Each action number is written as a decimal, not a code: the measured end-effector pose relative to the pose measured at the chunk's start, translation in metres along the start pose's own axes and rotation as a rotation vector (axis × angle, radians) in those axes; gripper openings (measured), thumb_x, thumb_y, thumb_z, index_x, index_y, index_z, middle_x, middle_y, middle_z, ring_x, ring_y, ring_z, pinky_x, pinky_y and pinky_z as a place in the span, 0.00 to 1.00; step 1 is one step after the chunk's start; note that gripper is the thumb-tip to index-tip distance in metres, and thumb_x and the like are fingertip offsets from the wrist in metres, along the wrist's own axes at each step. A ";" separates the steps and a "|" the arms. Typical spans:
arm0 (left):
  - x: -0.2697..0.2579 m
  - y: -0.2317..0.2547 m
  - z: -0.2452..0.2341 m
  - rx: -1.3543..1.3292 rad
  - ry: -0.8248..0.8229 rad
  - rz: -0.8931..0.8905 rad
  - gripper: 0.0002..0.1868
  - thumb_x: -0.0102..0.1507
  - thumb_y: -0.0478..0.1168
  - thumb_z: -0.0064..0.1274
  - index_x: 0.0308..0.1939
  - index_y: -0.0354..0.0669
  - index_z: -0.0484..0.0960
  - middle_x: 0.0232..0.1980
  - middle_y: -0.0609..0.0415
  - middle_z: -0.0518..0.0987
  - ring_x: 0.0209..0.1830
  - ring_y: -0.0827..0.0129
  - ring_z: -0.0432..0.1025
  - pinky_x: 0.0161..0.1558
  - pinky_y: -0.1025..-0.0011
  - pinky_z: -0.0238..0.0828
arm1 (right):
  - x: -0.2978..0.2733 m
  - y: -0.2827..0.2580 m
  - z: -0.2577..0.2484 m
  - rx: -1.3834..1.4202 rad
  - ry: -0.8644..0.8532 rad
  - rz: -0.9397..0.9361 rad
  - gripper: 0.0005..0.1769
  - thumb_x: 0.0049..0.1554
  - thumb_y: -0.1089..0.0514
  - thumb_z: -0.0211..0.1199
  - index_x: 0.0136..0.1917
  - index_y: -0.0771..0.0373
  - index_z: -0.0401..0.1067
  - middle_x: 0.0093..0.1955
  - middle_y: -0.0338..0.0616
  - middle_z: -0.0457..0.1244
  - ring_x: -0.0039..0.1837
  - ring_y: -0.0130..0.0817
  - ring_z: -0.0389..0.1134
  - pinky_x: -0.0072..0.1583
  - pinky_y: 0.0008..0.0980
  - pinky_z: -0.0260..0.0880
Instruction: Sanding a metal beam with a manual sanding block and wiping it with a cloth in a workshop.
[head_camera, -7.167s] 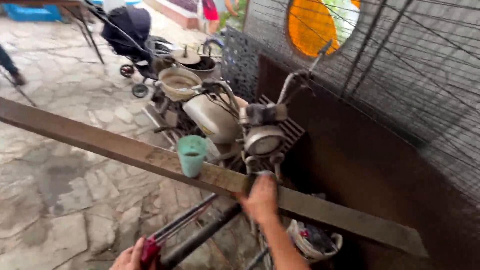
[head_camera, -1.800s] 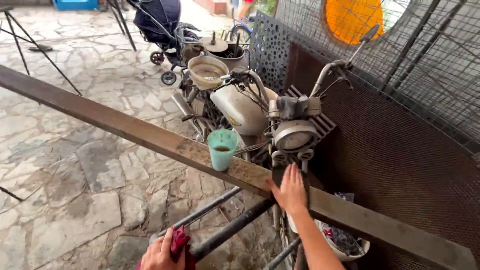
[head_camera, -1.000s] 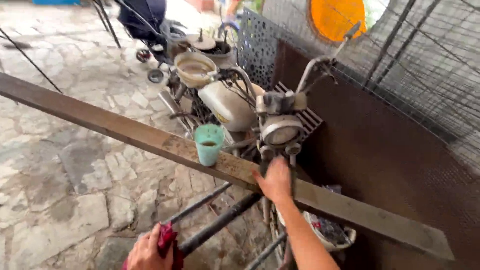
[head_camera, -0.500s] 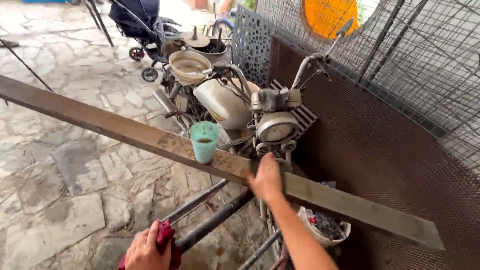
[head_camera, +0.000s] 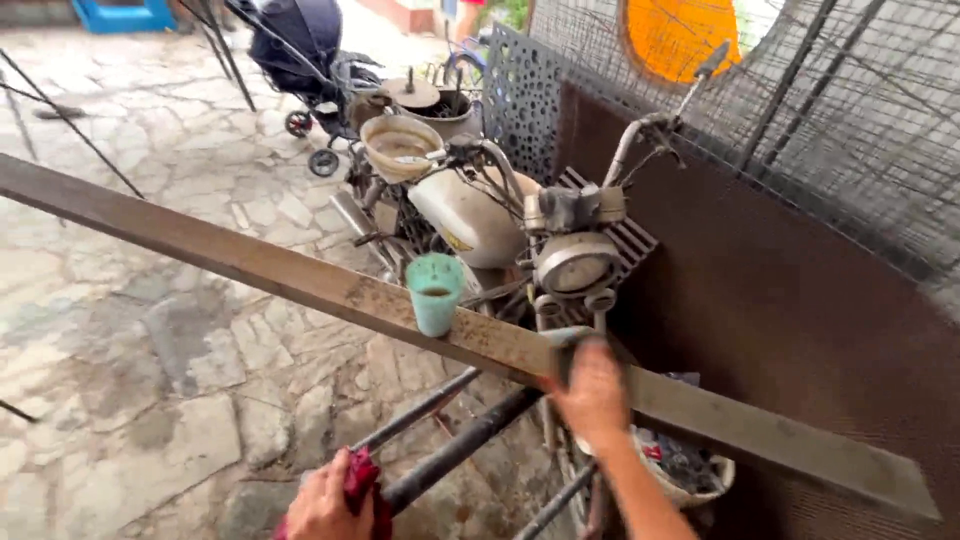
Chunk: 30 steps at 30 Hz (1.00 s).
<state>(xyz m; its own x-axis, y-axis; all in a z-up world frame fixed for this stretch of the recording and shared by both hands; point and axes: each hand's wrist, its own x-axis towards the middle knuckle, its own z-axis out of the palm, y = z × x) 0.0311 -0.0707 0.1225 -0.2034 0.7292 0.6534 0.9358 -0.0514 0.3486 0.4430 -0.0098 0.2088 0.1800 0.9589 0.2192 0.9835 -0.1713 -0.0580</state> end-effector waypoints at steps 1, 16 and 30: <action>0.002 0.002 -0.003 0.003 -0.023 -0.007 0.34 0.48 0.59 0.63 0.60 0.67 0.83 0.48 0.65 0.82 0.43 0.65 0.78 0.45 0.64 0.75 | -0.004 0.023 -0.004 -0.090 -0.044 0.096 0.63 0.59 0.15 0.27 0.80 0.73 0.42 0.84 0.63 0.39 0.84 0.51 0.39 0.81 0.46 0.35; 0.001 0.006 0.007 -0.015 0.032 -0.042 0.32 0.47 0.61 0.61 0.56 0.68 0.85 0.44 0.67 0.82 0.39 0.65 0.78 0.42 0.64 0.75 | 0.014 0.045 -0.008 -0.152 -0.103 0.279 0.67 0.57 0.13 0.18 0.80 0.76 0.38 0.84 0.65 0.36 0.85 0.51 0.38 0.82 0.44 0.34; 0.001 0.011 0.000 0.013 -0.024 -0.037 0.32 0.49 0.63 0.60 0.58 0.69 0.83 0.46 0.68 0.82 0.42 0.67 0.78 0.46 0.65 0.76 | 0.036 0.021 -0.021 -0.042 -0.228 0.415 0.71 0.51 0.10 0.13 0.82 0.74 0.26 0.86 0.62 0.25 0.87 0.49 0.27 0.82 0.42 0.25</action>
<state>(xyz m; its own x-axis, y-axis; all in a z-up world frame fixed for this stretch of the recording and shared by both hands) 0.0415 -0.0705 0.1269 -0.2310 0.7464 0.6241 0.9315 -0.0156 0.3635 0.4705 0.0164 0.2364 0.5541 0.8317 -0.0341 0.8299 -0.5552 -0.0552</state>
